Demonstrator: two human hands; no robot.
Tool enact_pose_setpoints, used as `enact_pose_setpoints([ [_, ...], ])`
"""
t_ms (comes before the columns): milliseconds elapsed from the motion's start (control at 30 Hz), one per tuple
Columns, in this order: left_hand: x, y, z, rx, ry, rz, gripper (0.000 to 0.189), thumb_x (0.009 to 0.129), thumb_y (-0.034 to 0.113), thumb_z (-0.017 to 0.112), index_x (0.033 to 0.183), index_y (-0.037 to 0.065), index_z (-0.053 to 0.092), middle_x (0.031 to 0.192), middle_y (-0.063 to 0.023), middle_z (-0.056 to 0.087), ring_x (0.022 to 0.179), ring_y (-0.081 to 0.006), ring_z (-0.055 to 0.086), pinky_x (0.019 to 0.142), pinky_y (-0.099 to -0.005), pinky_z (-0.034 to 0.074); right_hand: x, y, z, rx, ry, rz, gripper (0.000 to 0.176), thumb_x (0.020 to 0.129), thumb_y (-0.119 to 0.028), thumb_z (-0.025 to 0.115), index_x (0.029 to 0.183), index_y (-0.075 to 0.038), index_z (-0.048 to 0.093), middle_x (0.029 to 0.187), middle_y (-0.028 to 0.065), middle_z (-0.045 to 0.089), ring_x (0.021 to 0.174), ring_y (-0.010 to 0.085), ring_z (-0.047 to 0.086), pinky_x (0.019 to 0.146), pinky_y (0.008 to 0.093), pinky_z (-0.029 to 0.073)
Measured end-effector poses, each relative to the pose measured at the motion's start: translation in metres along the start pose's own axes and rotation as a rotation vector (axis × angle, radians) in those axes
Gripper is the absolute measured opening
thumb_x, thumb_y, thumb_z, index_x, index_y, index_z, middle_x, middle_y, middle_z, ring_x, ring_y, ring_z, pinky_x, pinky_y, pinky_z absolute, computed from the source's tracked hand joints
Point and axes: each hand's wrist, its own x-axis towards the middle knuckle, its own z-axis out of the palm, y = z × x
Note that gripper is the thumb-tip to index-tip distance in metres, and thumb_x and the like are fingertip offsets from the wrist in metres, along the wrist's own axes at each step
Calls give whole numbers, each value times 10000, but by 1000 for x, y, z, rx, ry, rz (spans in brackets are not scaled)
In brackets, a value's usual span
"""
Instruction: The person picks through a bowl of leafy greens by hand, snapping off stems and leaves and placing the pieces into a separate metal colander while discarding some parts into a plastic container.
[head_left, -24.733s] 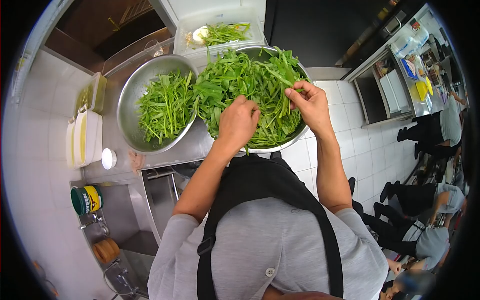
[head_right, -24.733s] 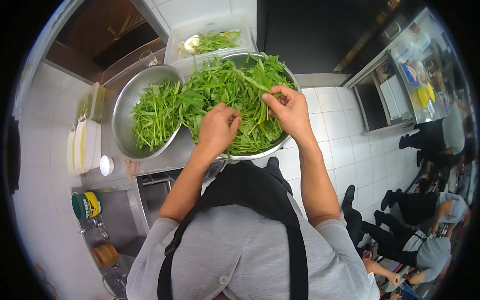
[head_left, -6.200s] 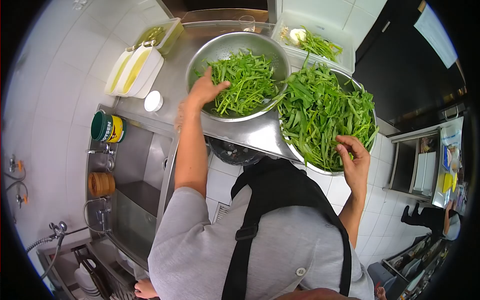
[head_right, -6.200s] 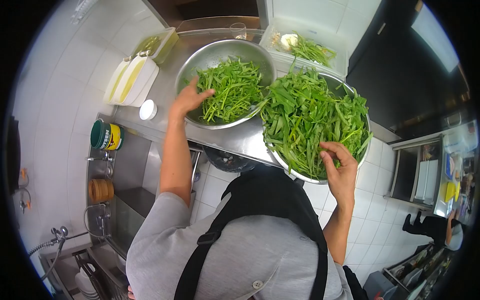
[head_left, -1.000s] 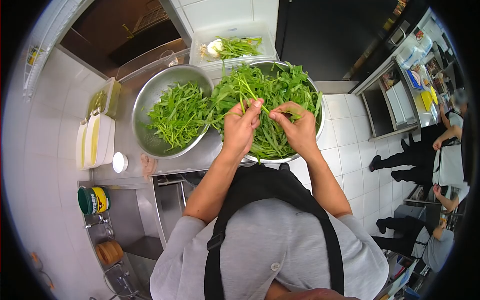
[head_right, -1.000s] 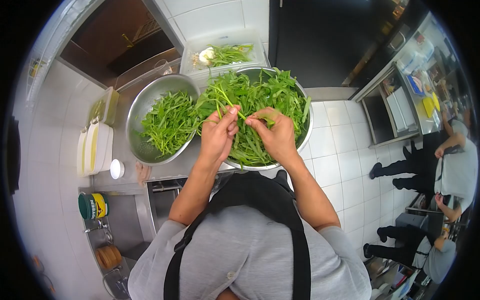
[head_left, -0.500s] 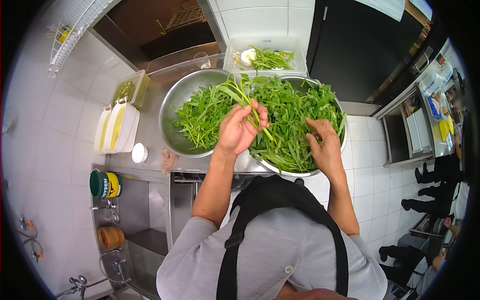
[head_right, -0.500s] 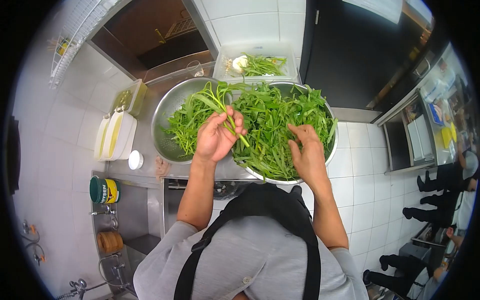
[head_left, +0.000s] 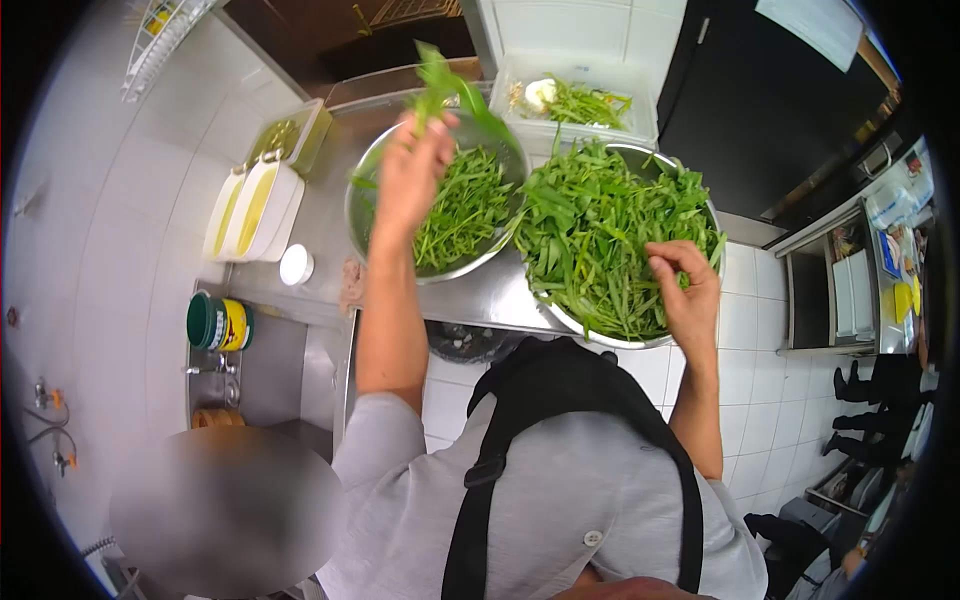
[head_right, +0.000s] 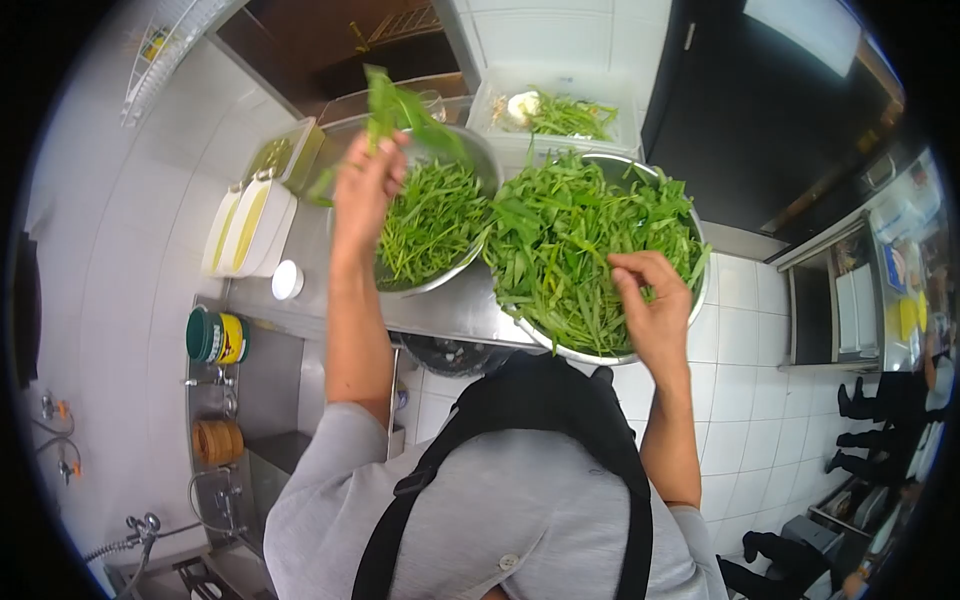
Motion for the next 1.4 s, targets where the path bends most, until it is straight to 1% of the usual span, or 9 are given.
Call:
enact_pose_setpoints([
  [133, 36, -37, -47, 573, 277, 341, 257, 1055, 260, 568, 1165, 44, 653, 717, -43, 623, 572, -206, 565, 570, -380, 483, -3, 4, -15, 7, 57, 46, 145, 956, -5, 681, 1076, 24, 758, 979, 74, 696, 883, 141, 628, 826, 262, 498],
  [300, 6, -167, -49, 1211, -46, 11, 356, 955, 249, 696, 1234, 28, 687, 1050, -260, 730, 1015, -446, 696, 929, -539, 534, -12, 29, -39, 0, 126, 97, 150, 969, -17, 679, 1092, 22, 754, 973, 52, 689, 873, 116, 616, 828, 251, 491],
  [600, -31, -155, -44, 1037, -123, -188, 317, 902, 219, 742, 1154, 28, 770, 1118, -250, 733, 1072, -422, 695, 956, -480, 538, -31, 70, -77, -29, 209, 198, 161, 987, -59, 676, 1103, 22, 751, 983, 54, 715, 886, 119, 657, 832, 274, 532],
  [700, -40, -126, -41, 1049, 63, 4, 264, 910, 170, 732, 1130, 29, 774, 1122, -230, 739, 1026, -424, 705, 935, -480, 541, -31, 70, -88, -90, 258, 206, 165, 982, -65, 683, 1103, 25, 750, 990, 76, 741, 856, 128, 666, 795, 268, 543],
  [800, -47, -84, -20, 752, 167, 120, 213, 937, 95, 728, 1133, 21, 773, 1058, -159, 756, 931, -277, 728, 833, -364, 563, -31, 72, -97, -171, 309, 230, 150, 950, -50, 702, 1071, 16, 762, 924, 73, 752, 787, 125, 657, 740, 279, 532],
  [967, -90, -41, 58, 210, -195, 225, 197, 980, 82, 709, 1155, 8, 761, 1038, -55, 743, 940, -125, 677, 795, -265, 542, -30, 72, -82, -208, 159, 347, 154, 886, -67, 753, 1017, 12, 771, 862, 79, 747, 753, 145, 645, 717, 301, 531],
  [1100, -120, -23, 120, 82, -552, 111, 180, 957, 41, 715, 1124, -7, 761, 1053, -90, 740, 921, -139, 676, 839, -258, 532, -23, 60, -56, -336, 49, 416, 177, 856, -158, 791, 928, 3, 774, 827, 156, 739, 723, 244, 700, 706, 361, 555],
  [1200, -129, -17, 152, 11, -738, 136, 186, 961, 28, 685, 1128, -8, 757, 1093, -136, 743, 973, -212, 703, 887, -299, 537, -26, 76, -34, -395, -61, 437, 192, 834, -173, 825, 898, 0, 775, 844, 144, 738, 761, 213, 714, 693, 355, 556],
  [1400, -139, -28, 200, 226, -807, 454, 265, 972, 48, 640, 1222, 10, 720, 1350, -186, 648, 1218, -384, 623, 1015, -427, 503, -36, 80, -28, -386, 92, 341, 192, 890, -214, 701, 943, -41, 765, 903, 198, 736, 866, 392, 711, 771, 472, 568],
])
